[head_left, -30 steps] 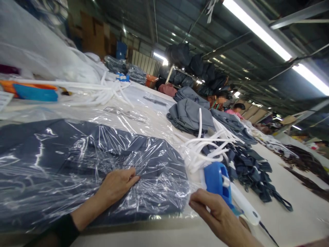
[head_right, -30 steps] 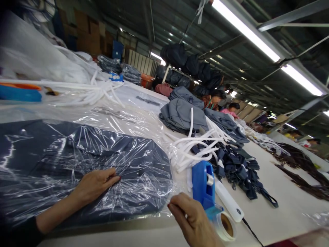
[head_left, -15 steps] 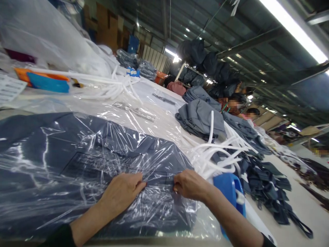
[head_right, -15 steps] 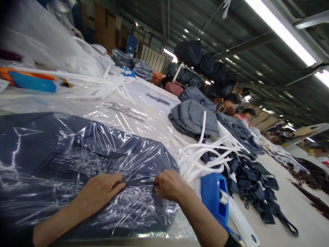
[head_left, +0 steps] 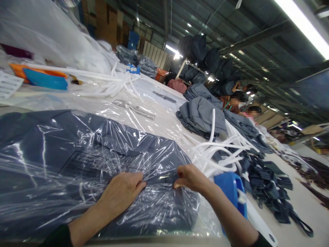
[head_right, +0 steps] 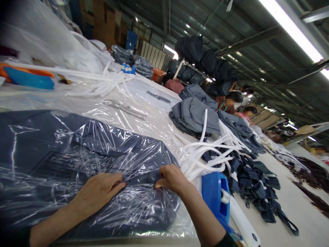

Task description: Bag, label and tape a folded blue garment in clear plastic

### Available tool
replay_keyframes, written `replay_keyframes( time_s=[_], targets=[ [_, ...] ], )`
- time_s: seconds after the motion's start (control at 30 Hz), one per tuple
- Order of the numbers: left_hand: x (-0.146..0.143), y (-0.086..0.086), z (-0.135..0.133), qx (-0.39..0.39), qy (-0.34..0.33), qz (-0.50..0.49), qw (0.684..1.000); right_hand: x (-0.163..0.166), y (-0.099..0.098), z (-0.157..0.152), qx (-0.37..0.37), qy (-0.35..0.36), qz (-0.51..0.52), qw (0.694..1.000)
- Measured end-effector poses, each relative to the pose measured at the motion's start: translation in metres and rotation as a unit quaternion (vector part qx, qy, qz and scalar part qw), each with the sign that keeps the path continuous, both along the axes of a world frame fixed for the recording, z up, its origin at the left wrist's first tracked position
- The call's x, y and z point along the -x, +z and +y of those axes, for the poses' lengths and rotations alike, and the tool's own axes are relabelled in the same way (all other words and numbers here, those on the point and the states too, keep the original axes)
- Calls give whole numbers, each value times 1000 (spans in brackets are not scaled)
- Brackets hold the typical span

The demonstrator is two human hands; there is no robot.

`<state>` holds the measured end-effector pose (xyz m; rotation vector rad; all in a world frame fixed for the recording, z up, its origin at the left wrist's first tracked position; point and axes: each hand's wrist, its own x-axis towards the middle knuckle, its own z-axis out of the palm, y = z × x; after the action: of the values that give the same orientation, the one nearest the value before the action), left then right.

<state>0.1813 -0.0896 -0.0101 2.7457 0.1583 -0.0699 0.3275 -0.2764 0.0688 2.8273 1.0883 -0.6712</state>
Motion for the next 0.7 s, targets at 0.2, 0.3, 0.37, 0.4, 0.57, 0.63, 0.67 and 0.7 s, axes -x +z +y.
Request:
replay_keyframes(
  time_s=[0.2, 0.3, 0.37, 0.4, 0.57, 0.63, 0.67, 0.7],
  targets=[
    [-1, 1, 1, 2, 9, 2, 1000, -22, -20, -14, -30, -30, -31, 999],
    [-1, 1, 0, 4, 10, 1, 1000, -30, -28, -24, -36, -61, -62, 996],
    [-1, 0, 0, 4, 10, 1, 1000, -28, -25, -30, -36, -85, -87, 992],
    [-1, -1, 1, 4, 10, 0, 1000, -24, -22, -32, -38, -100, -110, 988],
    [-1, -5, 3, 22, 14, -23, 999, 38, -25, -20, -132, -84, -234, 960],
    [0, -5, 0, 36, 5, -32, 999, 71, -47, -8, -244, 26, -267, 932],
    [0, -4, -1, 45, -6, -33, 998, 85, -62, -2, -262, 67, -294, 917],
    [-1, -3, -2, 43, -16, -27, 999, 95, -78, 2, -255, 97, -329, 904]
  ],
)
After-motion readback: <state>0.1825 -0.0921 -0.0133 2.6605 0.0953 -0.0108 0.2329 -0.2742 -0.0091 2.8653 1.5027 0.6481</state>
